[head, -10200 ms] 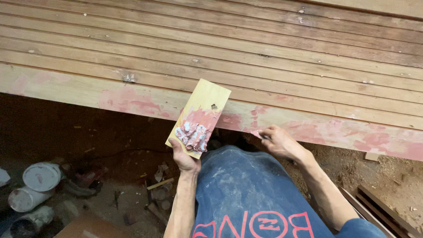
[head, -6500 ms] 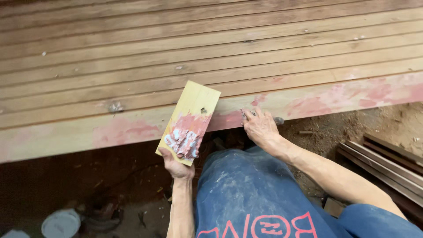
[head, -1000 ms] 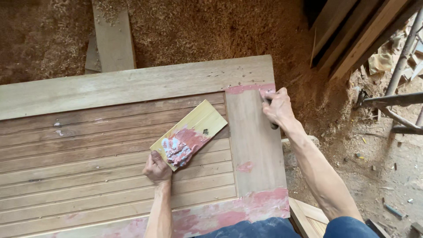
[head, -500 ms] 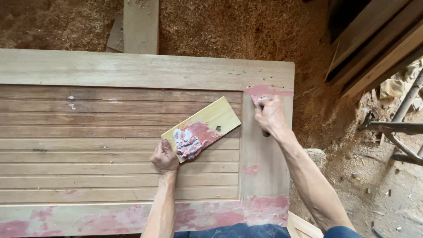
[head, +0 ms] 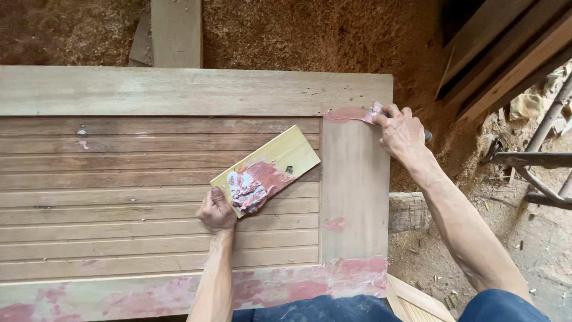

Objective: The person uses a putty knife to apply pinkish filler from a small wooden board into the grooves of a large wooden panel. The person repeatedly scoops filler and spreads it into the grooves across the panel surface.

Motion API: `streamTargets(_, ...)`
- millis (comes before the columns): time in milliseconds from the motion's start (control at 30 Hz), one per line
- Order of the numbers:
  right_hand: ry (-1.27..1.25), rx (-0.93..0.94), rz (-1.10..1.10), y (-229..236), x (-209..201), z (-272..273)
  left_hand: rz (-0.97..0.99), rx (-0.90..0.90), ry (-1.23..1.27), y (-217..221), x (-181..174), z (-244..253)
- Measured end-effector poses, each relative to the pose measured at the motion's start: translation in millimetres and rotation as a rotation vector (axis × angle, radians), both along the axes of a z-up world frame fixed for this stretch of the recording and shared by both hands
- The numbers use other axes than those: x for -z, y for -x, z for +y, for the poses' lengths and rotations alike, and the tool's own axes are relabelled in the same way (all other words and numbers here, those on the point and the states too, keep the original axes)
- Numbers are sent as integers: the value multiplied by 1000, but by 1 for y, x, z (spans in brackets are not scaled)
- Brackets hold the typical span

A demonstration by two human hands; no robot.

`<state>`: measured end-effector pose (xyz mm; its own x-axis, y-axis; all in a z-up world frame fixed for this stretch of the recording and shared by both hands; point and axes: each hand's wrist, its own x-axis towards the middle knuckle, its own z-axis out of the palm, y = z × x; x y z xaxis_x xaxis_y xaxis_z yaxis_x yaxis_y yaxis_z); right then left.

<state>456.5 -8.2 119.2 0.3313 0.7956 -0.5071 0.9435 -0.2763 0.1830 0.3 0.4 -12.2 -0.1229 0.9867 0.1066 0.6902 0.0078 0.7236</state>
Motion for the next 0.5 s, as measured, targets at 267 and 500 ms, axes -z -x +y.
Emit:
streamTargets(267,-263,307,243,2,31,-18,23,5,1,1,-1,0)
streamTargets(500,-464,387,319,27,41,-29,39,-3,3,1,-1,-2)
